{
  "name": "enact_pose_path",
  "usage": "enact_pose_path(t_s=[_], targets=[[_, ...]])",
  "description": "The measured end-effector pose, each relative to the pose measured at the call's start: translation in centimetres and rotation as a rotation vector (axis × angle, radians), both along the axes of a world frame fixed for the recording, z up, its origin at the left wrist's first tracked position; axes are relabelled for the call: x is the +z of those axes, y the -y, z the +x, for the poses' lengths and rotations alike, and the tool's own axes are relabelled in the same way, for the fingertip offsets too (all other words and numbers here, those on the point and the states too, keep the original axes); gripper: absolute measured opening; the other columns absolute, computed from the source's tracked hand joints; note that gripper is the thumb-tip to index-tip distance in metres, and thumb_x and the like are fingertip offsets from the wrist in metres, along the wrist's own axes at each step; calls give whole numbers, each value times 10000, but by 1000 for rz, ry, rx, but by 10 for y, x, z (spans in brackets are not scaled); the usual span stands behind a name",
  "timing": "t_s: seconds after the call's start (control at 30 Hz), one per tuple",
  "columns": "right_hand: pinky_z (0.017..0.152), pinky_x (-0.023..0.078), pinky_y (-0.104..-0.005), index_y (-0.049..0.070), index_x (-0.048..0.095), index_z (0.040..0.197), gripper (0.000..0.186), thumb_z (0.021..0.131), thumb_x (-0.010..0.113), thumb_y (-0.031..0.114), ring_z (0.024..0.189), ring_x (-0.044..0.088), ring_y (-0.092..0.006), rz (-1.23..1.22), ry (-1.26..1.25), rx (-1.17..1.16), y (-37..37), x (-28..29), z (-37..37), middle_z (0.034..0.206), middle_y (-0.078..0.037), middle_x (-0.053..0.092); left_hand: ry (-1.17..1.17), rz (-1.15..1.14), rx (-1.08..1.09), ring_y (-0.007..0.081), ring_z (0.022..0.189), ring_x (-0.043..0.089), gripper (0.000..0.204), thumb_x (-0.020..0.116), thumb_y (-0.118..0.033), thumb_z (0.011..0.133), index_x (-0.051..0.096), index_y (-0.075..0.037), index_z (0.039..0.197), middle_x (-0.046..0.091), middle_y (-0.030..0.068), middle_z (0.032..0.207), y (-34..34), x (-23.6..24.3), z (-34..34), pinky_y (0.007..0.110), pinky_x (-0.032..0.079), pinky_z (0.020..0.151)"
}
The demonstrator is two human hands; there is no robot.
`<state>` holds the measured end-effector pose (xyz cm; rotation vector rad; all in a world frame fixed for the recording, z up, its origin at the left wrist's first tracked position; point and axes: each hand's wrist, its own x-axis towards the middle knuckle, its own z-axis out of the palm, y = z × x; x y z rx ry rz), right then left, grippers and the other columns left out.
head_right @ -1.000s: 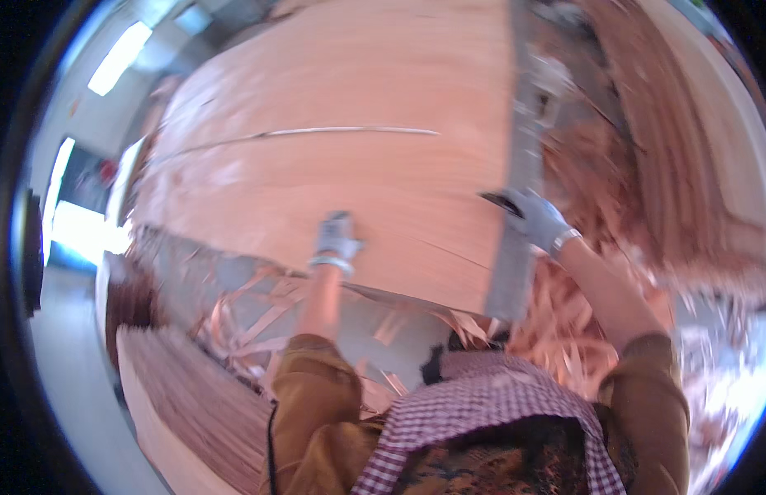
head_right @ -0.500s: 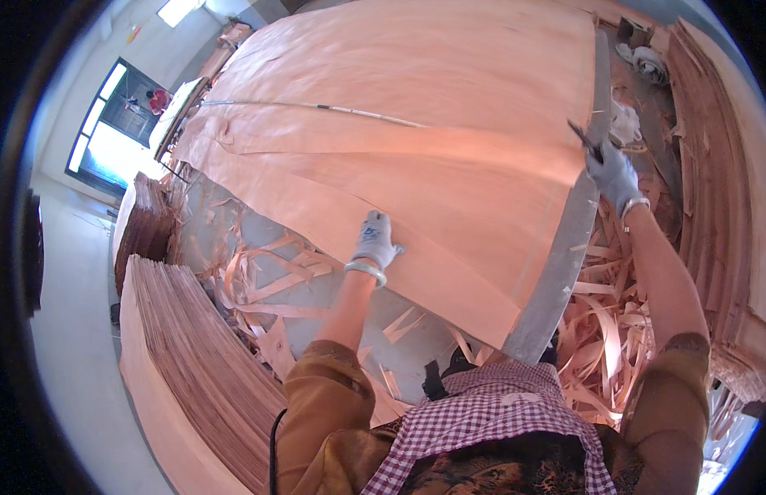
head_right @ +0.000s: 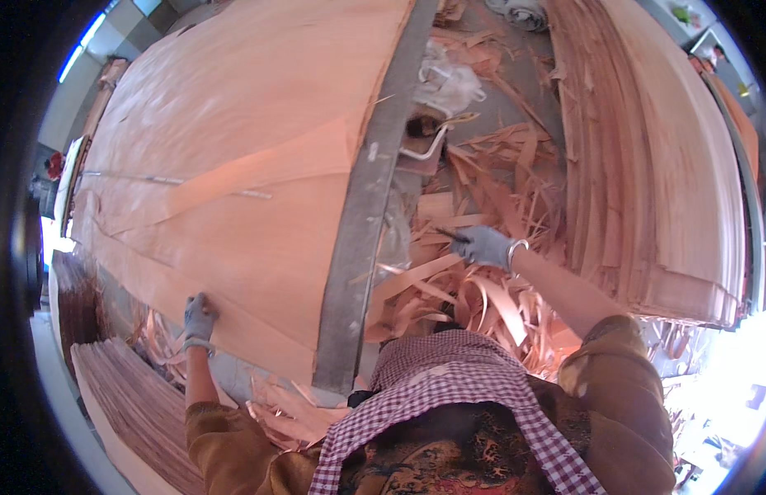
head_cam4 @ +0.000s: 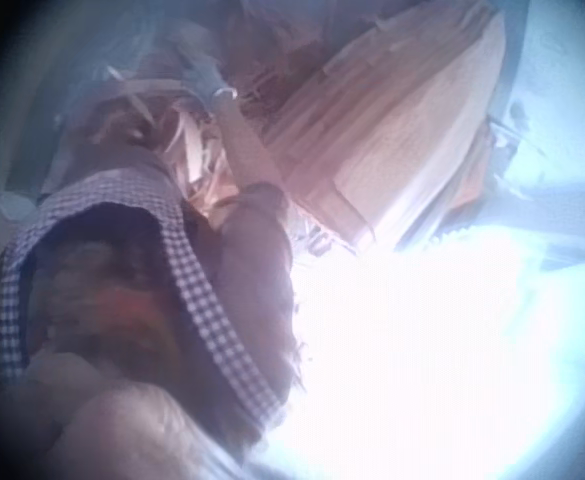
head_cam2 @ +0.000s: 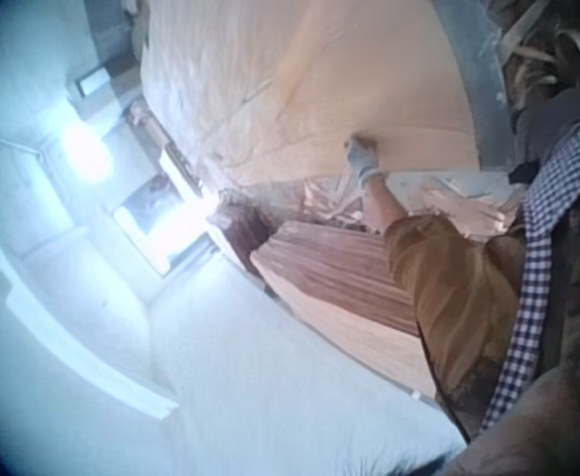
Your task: The person trims thin sheets of wood veneer using a utility knife and a metal ruler, applies staples with a manual stapler to mark or join sections, and then stacks the sheets in a pile.
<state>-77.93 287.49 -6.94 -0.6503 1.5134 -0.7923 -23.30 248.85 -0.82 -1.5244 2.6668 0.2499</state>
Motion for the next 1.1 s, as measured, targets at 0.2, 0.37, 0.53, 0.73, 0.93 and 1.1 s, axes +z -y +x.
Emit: enact_pose_path(t_s=[0.2, 0.37, 0.53, 0.73, 0.93, 1.1], targets=[[546, 406, -222, 9, 591, 861, 69, 851, 569, 73, 603, 497, -79, 178, 96, -226, 4, 70, 10, 690, -22, 551, 8, -13, 61, 315, 806, 552, 473, 710, -12, 607, 546, -2, 1051, 504, 151, 951, -6, 5, 14, 381, 473, 705], [486, 395, -228, -26, 600, 892, 207, 896, 523, 165, 584, 537, -87, 20, 329, -497, 4, -4, -45, 761, -78, 622, 81, -34, 116, 352, 921, 545, 430, 611, 13, 675, 523, -15, 1095, 514, 179, 1023, -18, -3, -6, 391, 468, 771], [444, 385, -198, 0, 622, 936, 268, 872, 581, 257, 537, 499, -74, -25, -181, -507, 72, 46, -116, 773, -67, 637, 41, -89, 132, 345, 929, 559, 345, 510, 47, 715, 553, -8, 1053, 553, 178, 1017, -43, 24, -35, 390, 470, 781], [415, 367, -236, 85, 562, 1143, 287, 883, 542, 207, 553, 519, -78, -819, -695, -330, 216, -25, -272, 750, -43, 606, -238, -52, -51, 289, 714, 612, 209, 505, 60, 666, 650, -54, 764, 622, 125, 731, -89, 65, -123, 369, 492, 648], [394, 380, -274, 54, 598, 1115, 281, 852, 568, 149, 550, 573, -102, -180, -410, -577, 312, -17, -281, 738, -61, 612, -400, 244, -215, 256, 714, 635, 269, 541, 69, 662, 667, -95, 834, 650, 95, 803, -131, 112, -322, 320, 507, 614], [479, 456, -289, -8, 593, 1063, 264, 834, 596, 124, 601, 580, -144, -173, -435, -382, 299, -38, -315, 755, -90, 616, -445, 531, -454, 330, 831, 604, 303, 567, -80, 769, 576, -93, 1071, 627, 116, 959, -113, 96, -458, 383, 488, 689]])
